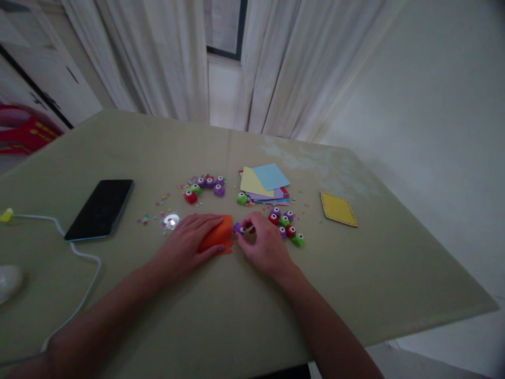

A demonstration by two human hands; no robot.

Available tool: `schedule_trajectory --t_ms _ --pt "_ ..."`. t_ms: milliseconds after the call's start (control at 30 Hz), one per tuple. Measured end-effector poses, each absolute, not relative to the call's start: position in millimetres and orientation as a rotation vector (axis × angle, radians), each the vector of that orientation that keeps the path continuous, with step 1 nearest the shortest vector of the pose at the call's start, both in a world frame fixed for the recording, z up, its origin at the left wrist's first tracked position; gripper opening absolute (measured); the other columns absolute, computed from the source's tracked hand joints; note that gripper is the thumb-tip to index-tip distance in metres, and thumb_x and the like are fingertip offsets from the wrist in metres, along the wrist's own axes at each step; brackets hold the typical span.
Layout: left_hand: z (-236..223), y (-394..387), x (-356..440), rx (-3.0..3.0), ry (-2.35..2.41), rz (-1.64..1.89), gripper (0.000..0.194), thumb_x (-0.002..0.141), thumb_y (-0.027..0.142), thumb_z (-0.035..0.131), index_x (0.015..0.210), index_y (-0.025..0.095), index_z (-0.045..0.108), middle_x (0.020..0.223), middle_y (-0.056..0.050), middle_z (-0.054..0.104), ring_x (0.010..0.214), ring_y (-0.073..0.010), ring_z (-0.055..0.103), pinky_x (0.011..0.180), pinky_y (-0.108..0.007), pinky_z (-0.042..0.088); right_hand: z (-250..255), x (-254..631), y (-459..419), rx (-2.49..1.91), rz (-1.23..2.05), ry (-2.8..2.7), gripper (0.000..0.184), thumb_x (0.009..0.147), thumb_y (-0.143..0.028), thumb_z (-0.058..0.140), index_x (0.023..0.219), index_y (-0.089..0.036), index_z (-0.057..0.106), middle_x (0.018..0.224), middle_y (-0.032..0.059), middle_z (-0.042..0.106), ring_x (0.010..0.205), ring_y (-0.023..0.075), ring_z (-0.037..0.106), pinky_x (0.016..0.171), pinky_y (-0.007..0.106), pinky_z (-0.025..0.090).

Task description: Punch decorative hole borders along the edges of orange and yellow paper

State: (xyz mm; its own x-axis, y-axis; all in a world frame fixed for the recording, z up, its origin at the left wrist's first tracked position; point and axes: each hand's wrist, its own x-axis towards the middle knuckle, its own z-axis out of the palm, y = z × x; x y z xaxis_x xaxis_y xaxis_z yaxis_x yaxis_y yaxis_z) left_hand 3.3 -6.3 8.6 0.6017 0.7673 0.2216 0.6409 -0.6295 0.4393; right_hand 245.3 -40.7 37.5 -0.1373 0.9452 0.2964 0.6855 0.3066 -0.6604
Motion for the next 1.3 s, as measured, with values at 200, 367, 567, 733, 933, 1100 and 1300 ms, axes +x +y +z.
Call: schedule_trajectory --t_ms 200,367,567,733,933,1100,1300 --pt "8.6 -6.5 3.4 2.511 1.145 0.569 0.062 0.103 0.064 0.059 0.152 0.026 0.059 0.151 -0.011 0.066 0.136 -0.0333 0.060 0.119 -0.052 0.043 36.2 245.1 -40.9 -1.422 0.496 -1.931 0.019 0.088 -0.013 0.073 0.097 -0.023 0.061 0.098 0.0033 0.071 0.087 0.0211 0.065 0.079 0.032 0.050" --pt "7.2 -6.1 3.2 2.509 1.141 0.573 0.062 0.103 0.065 0.059 0.151 0.025 0.059 0.151 -0.011 0.066 0.136 -0.0332 0.060 0.119 -0.052 0.043 36.5 245.3 -41.1 -1.407 0.463 -1.968 0.019 0.087 -0.012 0.073 0.096 -0.023 0.060 0.097 0.0034 0.070 0.089 0.0222 0.065 0.082 0.033 0.049" --pt "8.1 -6.0 3.8 2.507 1.142 0.565 0.063 0.103 0.064 0.060 0.151 0.023 0.059 0.149 -0.011 0.066 0.135 -0.0329 0.060 0.119 -0.051 0.044 38.3 246.4 -42.1 -1.360 0.466 -2.065 0.019 0.088 -0.010 0.071 0.096 -0.023 0.060 0.099 0.0046 0.068 0.094 0.0237 0.064 0.084 0.034 0.049" --pt "8.9 -7.4 4.3 2.503 1.154 0.571 0.063 0.103 0.064 0.059 0.152 0.024 0.059 0.150 -0.012 0.066 0.136 -0.0338 0.060 0.120 -0.053 0.043 39.8 250.1 -41.3 -1.309 0.497 -2.148 0.020 0.088 -0.007 0.069 0.099 -0.023 0.062 0.102 0.0053 0.070 0.100 0.0252 0.064 0.089 0.036 0.050" --pt "8.1 -7.8 4.6 2.520 1.158 0.580 0.063 0.105 0.062 0.058 0.153 0.023 0.056 0.151 -0.012 0.065 0.136 -0.0330 0.059 0.120 -0.052 0.042 38.7 251.2 -40.8 -1.276 0.555 -2.142 0.024 0.090 -0.007 0.068 0.108 -0.022 0.066 0.107 0.0067 0.072 0.105 0.0256 0.065 0.095 0.038 0.051" --pt "7.8 -8.0 4.6 2.517 1.184 0.579 0.063 0.105 0.062 0.057 0.152 0.021 0.057 0.152 -0.013 0.064 0.137 -0.0337 0.058 0.121 -0.053 0.041 38.8 249.9 -40.4 -1.249 0.570 -2.124 0.025 0.089 -0.006 0.067 0.108 -0.021 0.067 0.107 0.0071 0.073 0.104 0.0253 0.065 0.094 0.038 0.052" --pt "8.6 -9.9 4.2 2.568 1.170 0.535 0.066 0.103 0.063 0.058 0.152 0.020 0.059 0.158 -0.013 0.059 0.143 -0.0353 0.053 0.124 -0.056 0.038 38.1 249.3 -39.9 -1.242 0.596 -2.078 0.025 0.092 -0.007 0.070 0.112 -0.020 0.068 0.108 0.0073 0.073 0.102 0.0237 0.067 0.094 0.037 0.054"
